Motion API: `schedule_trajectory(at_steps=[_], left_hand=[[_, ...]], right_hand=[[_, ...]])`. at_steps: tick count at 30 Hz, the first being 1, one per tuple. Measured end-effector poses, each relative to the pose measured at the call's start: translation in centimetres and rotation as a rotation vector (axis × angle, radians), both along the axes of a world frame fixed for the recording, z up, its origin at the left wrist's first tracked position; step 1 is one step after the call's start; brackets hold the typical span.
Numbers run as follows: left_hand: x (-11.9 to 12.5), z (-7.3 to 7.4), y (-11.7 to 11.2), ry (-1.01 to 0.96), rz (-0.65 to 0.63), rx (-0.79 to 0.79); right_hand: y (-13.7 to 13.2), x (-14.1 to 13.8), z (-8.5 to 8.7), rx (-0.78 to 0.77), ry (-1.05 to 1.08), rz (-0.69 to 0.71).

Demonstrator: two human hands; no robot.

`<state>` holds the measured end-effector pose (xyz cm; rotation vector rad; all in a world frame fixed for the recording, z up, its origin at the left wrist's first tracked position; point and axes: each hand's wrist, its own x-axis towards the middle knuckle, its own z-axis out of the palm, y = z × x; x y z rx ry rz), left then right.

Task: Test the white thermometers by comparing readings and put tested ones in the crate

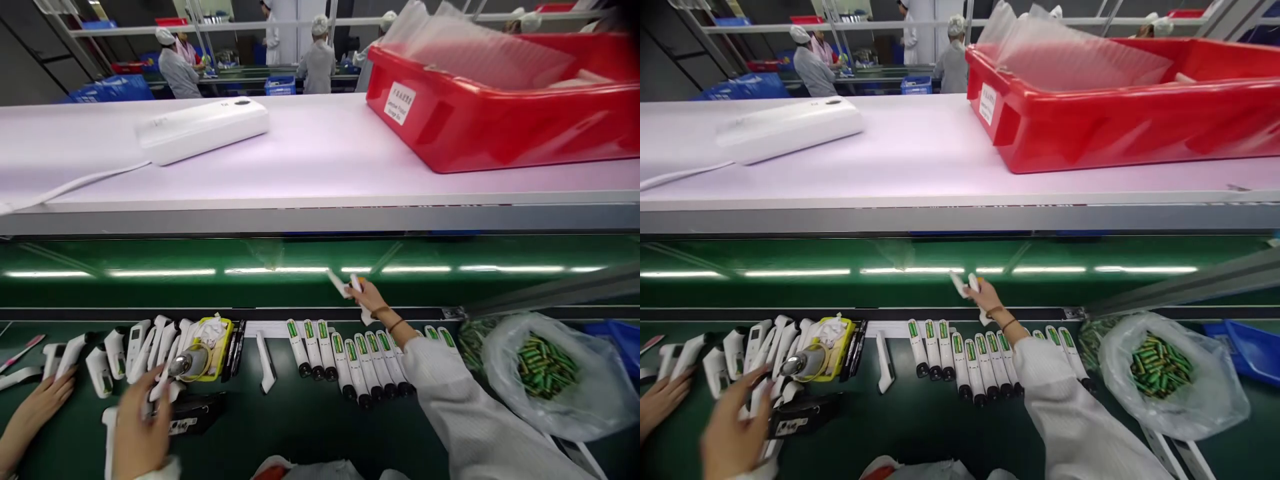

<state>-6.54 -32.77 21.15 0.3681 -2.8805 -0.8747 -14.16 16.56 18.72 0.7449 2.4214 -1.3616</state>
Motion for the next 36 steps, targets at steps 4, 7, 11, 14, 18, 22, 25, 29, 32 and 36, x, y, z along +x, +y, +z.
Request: schedule_trajectory(at_steps=[4,7,11,14,18,22,25,29,32,36], left_hand=[[1.3,1.9,13.2,-0.121,-0.638,0.390],[4.3,1.4,18.1,-0.432,-0.881,0.635],[8.8,-1.0,17.9,-0.612,-0.857,0.757],[11.6,-3.0,16.2,-0.694,-0.687,0.866],[14.0,-4.4,14.5,-0.695,-0.442,1.015],[14.7,-4.4,13.5,-0.640,-0.298,1.125],[14.5,-3.9,13.1,-0.585,-0.245,1.184],[14.5,-3.7,12.7,-0.526,-0.203,1.232],[14.8,-3.8,12.4,-0.519,-0.193,1.249],[15.5,-4.1,12.3,-0.544,-0.215,1.271]], right_hand=[[-5.7,8.5,3.6,-0.356,-0.056,0.212],[-9.2,14.6,5.1,-0.516,-0.082,0.315],[-11.0,20.3,5.5,-0.490,0.075,0.234],[-10.7,23.2,5.2,-0.293,0.187,0.144],[-10.5,25.3,5.3,-0.013,0.318,0.087],[-10.4,25.7,5.9,-0.228,0.419,-0.236],[-9.9,26.1,6.9,-0.490,0.512,-0.386],[-9.4,27.5,7.8,-0.862,0.501,-0.305],[-9.6,28.5,7.3,-0.892,0.411,-0.161],[-10.9,28.9,4.8,-0.786,0.225,-0.132]])
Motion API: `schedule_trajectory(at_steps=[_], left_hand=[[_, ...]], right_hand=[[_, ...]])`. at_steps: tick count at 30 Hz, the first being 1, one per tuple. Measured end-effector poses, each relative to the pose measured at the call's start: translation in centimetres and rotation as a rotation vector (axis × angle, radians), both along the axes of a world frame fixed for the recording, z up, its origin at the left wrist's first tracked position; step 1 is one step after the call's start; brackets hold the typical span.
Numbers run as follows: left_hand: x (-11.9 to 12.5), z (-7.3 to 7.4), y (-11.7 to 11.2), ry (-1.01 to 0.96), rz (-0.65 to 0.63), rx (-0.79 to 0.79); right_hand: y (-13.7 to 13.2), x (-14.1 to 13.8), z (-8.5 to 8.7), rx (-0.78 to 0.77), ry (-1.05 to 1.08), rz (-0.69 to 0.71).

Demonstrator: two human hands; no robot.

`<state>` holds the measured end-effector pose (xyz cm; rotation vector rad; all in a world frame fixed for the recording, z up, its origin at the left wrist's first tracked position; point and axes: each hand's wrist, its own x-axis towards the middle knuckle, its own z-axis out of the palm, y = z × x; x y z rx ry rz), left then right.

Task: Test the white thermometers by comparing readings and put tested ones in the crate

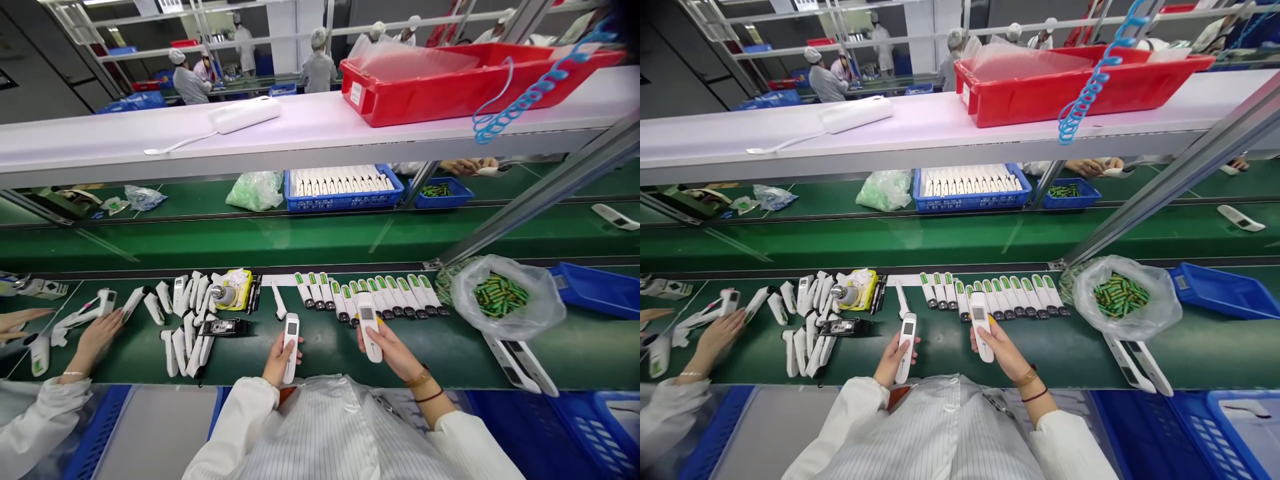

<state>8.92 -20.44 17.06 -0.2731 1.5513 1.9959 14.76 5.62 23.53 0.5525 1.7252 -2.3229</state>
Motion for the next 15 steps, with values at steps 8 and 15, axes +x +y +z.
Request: schedule_trajectory(at_steps=[8,15], left_hand=[[1.3,-2.7,0.7,-0.035,-0.077,0.038],[2.2,-3.5,1.0,-0.091,-0.073,0.069]], right_hand=[[-4.4,0.5,-6.6,0.049,-0.188,0.098],[-4.5,0.6,-8.8,-0.002,-0.277,0.026]])
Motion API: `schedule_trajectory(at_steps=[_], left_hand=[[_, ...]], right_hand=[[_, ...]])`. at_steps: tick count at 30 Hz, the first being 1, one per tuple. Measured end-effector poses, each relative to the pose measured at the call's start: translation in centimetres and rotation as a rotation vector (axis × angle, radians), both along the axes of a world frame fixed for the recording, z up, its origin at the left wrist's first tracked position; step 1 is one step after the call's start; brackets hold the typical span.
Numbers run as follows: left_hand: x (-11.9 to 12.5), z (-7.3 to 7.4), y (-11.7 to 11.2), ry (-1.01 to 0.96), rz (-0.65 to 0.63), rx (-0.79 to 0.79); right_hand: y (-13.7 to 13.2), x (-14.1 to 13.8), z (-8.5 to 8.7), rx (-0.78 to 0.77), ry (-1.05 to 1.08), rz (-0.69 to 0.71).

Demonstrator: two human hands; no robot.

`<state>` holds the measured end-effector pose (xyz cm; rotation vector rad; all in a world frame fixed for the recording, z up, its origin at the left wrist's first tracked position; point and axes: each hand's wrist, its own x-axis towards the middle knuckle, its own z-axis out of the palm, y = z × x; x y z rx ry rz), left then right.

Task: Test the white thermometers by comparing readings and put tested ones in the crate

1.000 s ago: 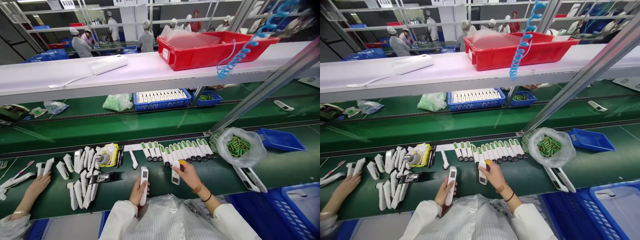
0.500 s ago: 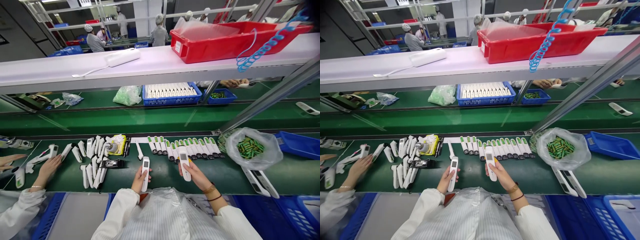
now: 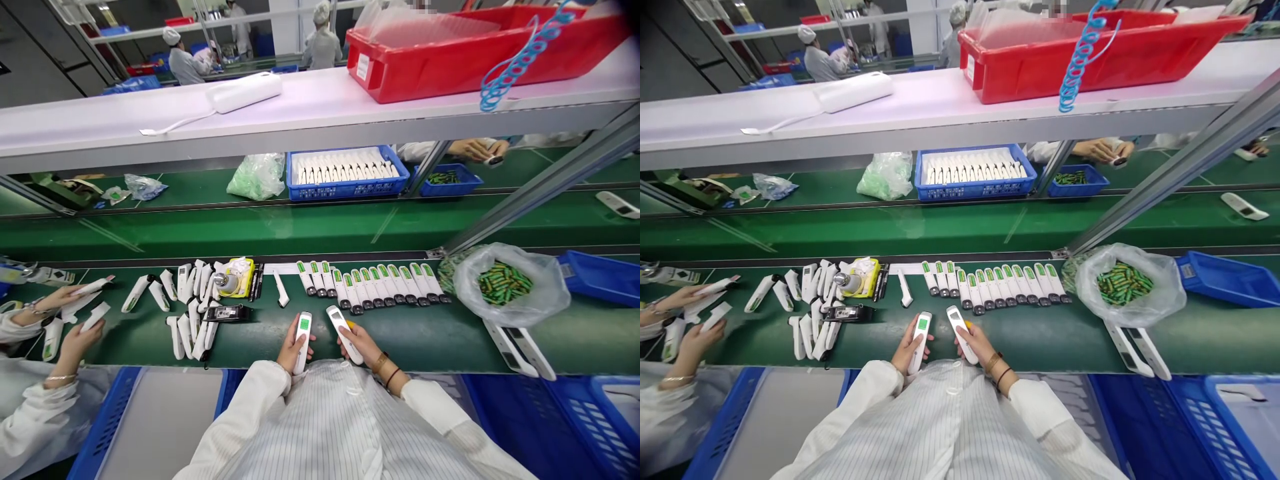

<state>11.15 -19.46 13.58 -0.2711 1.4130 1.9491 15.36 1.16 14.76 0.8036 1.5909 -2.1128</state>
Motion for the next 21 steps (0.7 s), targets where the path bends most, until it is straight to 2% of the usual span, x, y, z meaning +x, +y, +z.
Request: schedule_trajectory(at_steps=[6,11,14,21], left_hand=[[0.3,-0.6,-0.1,-0.068,0.057,0.019],[0.3,-0.7,-0.2,-0.105,0.093,0.003],[0.0,0.1,-0.1,-0.102,0.108,0.005],[-1.4,3.3,0.2,-0.040,0.119,0.039]], right_hand=[[-0.1,0.3,-0.5,-0.106,-0.063,-0.032],[-0.2,0.3,0.0,-0.147,-0.093,-0.040],[-0.2,0.1,0.8,-0.160,-0.088,-0.041],[-0.6,-0.2,2.4,-0.152,-0.051,-0.052]])
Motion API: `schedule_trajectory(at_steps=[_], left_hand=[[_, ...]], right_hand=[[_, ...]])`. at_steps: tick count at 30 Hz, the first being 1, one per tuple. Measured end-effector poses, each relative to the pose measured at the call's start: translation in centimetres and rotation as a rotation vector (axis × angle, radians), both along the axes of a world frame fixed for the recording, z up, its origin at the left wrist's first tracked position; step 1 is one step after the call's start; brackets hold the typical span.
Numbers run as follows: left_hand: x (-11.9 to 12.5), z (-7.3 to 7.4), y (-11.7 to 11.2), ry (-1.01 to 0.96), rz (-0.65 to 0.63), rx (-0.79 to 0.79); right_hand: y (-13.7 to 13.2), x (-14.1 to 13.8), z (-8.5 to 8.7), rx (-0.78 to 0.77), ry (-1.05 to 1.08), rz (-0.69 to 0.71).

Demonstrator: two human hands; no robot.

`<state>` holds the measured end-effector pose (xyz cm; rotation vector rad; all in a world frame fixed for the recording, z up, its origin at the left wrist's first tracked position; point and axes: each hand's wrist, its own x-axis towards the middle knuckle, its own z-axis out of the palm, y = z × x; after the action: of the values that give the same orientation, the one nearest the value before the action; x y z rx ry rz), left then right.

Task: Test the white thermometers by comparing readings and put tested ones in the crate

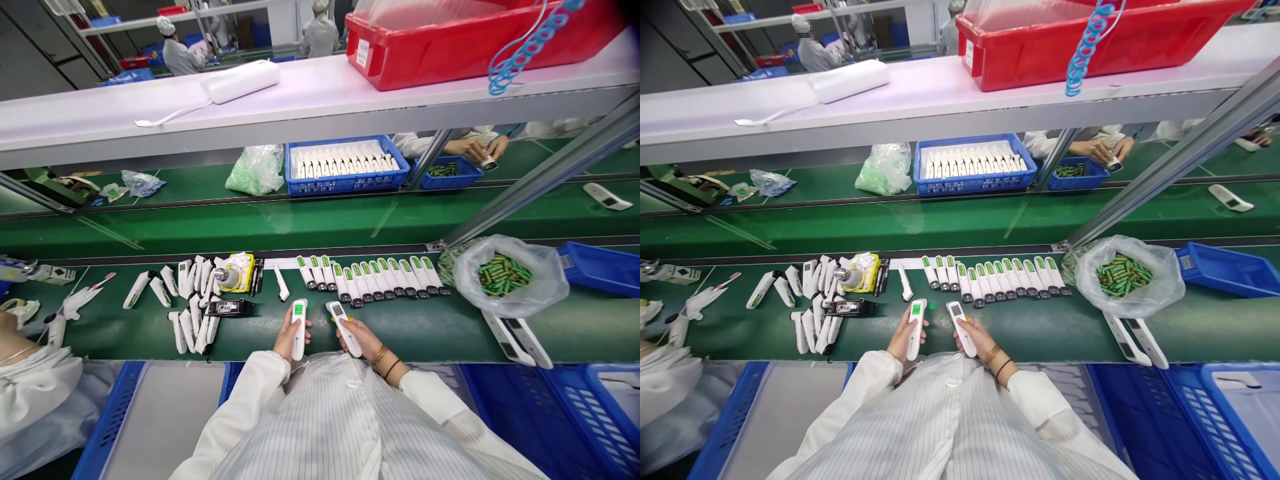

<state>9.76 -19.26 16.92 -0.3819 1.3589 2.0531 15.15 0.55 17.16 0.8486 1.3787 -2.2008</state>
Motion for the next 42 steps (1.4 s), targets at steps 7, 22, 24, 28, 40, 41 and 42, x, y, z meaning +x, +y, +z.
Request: schedule_trajectory(at_steps=[7,22,24,28,40,41,42], left_hand=[[0.1,5.5,-0.4,0.111,-0.082,0.072],[0.3,13.1,0.6,0.327,0.048,0.217],[0.0,13.5,1.3,0.357,0.091,0.225],[-0.6,15.1,2.4,0.389,0.110,0.257],[-1.2,18.5,0.8,0.227,-0.001,0.503],[-1.2,18.6,0.8,0.214,-0.003,0.515],[-1.1,18.6,0.7,0.208,-0.008,0.527]], right_hand=[[-1.0,-0.2,4.8,-0.007,0.137,0.002],[-3.2,0.4,16.5,0.390,0.639,0.096],[-3.6,0.2,16.6,0.651,0.713,0.138],[-4.2,-0.1,17.7,0.823,0.803,0.203],[-4.4,1.2,20.8,-0.169,0.797,0.320],[-4.4,1.3,20.8,-0.191,0.787,0.321],[-4.4,1.3,20.8,-0.203,0.775,0.320]])
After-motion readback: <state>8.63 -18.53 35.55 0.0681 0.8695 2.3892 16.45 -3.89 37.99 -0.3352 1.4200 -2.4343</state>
